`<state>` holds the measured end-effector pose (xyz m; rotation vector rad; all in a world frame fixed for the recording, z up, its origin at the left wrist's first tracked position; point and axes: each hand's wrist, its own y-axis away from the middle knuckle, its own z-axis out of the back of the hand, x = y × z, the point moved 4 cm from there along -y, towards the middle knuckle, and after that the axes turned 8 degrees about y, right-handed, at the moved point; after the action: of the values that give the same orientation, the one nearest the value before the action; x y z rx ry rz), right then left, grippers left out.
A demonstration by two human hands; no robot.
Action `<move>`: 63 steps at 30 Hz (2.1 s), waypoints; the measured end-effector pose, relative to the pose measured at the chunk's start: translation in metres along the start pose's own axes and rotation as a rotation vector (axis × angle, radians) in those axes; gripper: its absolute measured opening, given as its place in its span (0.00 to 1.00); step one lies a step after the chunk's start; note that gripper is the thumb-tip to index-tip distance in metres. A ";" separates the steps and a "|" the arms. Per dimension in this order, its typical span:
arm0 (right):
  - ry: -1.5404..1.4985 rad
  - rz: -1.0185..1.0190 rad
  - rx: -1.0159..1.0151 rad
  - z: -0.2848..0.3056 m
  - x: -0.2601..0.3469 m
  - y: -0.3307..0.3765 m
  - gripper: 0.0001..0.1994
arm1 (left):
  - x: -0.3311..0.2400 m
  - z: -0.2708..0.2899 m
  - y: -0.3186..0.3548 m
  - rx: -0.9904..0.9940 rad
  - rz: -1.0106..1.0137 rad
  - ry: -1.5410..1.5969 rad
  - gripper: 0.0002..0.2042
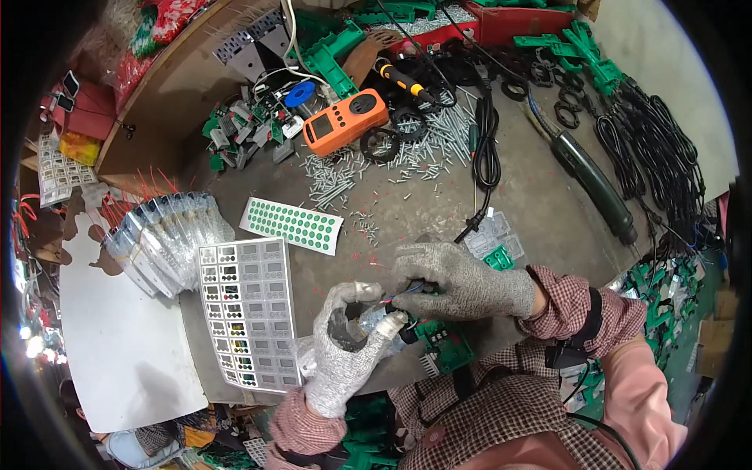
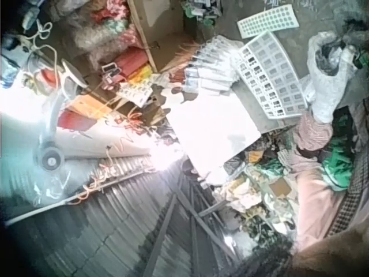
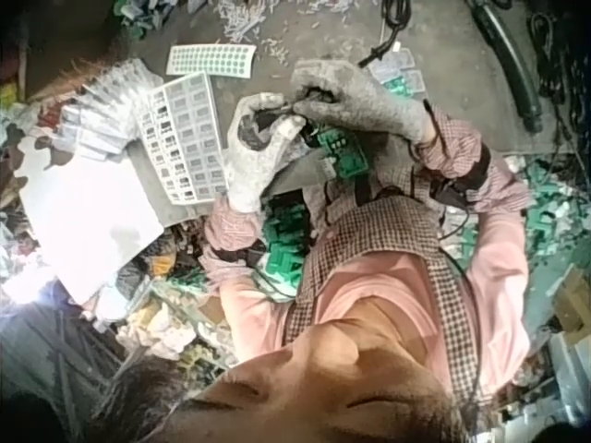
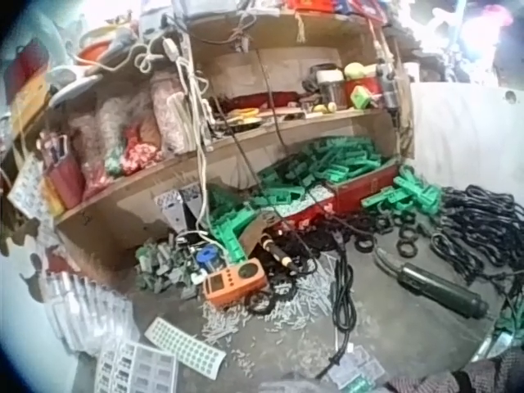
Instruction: Assembling green plastic housings for a device using an electric screwdriver at a workshop bench.
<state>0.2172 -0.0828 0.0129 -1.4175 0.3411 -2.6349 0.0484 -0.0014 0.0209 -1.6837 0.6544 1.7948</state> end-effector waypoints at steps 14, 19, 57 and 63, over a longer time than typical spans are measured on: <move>0.176 0.091 -0.007 0.020 0.011 0.008 0.22 | -0.003 -0.022 0.015 0.562 -0.369 -0.410 0.14; 0.529 0.124 -0.306 0.022 0.024 0.062 0.19 | -0.018 -0.026 0.014 0.553 -0.418 -0.702 0.16; 0.673 -0.690 -0.616 0.168 -0.063 0.156 0.28 | -0.006 -0.028 -0.025 0.818 -0.276 -0.600 0.38; -1.080 -0.024 -0.672 0.105 0.026 0.107 0.39 | -0.002 -0.027 -0.024 0.801 -0.333 -0.576 0.37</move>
<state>0.2911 -0.2066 0.0619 -2.7216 1.0593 -1.3961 0.0846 -0.0038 0.0219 -0.6534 0.6529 1.3919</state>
